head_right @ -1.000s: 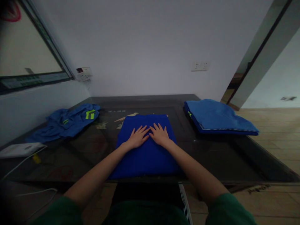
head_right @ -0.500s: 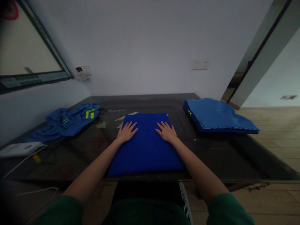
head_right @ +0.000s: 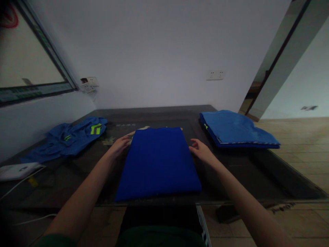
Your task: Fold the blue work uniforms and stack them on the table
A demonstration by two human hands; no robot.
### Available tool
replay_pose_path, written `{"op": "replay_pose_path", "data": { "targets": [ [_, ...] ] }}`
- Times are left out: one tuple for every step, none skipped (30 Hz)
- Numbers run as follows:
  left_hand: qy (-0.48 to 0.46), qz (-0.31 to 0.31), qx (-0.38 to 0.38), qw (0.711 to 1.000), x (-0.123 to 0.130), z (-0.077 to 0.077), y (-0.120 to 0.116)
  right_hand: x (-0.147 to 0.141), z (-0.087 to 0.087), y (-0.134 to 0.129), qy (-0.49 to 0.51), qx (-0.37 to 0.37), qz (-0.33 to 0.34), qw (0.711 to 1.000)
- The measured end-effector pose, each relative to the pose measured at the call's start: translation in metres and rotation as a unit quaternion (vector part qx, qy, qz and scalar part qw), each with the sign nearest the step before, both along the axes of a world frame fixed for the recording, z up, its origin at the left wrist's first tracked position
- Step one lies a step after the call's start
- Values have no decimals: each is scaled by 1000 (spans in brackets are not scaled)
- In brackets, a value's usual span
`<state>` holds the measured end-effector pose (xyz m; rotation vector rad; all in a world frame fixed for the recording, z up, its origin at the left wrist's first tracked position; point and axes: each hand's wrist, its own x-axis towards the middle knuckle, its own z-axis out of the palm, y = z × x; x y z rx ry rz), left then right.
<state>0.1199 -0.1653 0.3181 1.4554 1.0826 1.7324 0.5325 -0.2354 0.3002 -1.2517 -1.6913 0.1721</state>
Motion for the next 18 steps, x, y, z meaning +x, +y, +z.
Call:
{"op": "replay_pose_path", "data": {
  "targets": [
    [-32, -28, -21, 999, -1, 3, -4, 2, -4, -9, 28, -50, 39, 998],
    [-51, -53, -44, 996, 0, 6, -7, 2, -7, -17, 51, -91, 76, 992],
    [-59, -76, -66, 993, 0, 10, -9, 1, -10, -23, 65, -120, 104, 985],
    [-57, -103, -79, 990, 1, 13, -11, -2, -13, -29, 73, -136, 118, 981],
    [-50, -123, -85, 987, 2, 16, -11, -5, -16, -33, 77, -144, 120, 979],
    [-42, -135, -87, 986, 4, 18, -10, -9, -18, -35, 83, -147, 119, 978],
    [-35, -139, -89, 986, 5, 20, -9, -13, -19, -36, 92, -150, 121, 977],
    [-29, -139, -94, 985, 6, 20, -6, -17, -20, -36, 106, -152, 127, 974],
    [-24, -137, -101, 985, 8, 21, -3, -21, -21, -36, 124, -153, 140, 971],
    [-22, -135, -109, 985, 9, 20, -1, -24, -21, -34, 143, -151, 155, 966],
    [-22, -131, -120, 984, 11, 19, 2, -27, -21, -33, 160, -148, 171, 961],
    [-26, -123, -129, 984, 12, 18, 4, -29, -21, -32, 175, -148, 181, 957],
    [-32, -111, -135, 984, 14, 17, 6, -31, -20, -30, 185, -153, 187, 953],
    [-39, -98, -140, 985, 15, 16, 7, -32, -19, -29, 193, -162, 193, 948],
    [-43, -89, -144, 985, 17, 15, 8, -32, -19, -28, 199, -175, 201, 943],
    [-43, -84, -144, 985, 18, 14, 9, -33, -19, -28, 203, -186, 209, 938],
    [-40, -82, -133, 987, 19, 13, 10, -33, -18, -27, 204, -192, 220, 934],
    [-36, -78, -112, 990, 20, 12, 11, -32, -18, -27, 201, -193, 230, 932]
  ]
}}
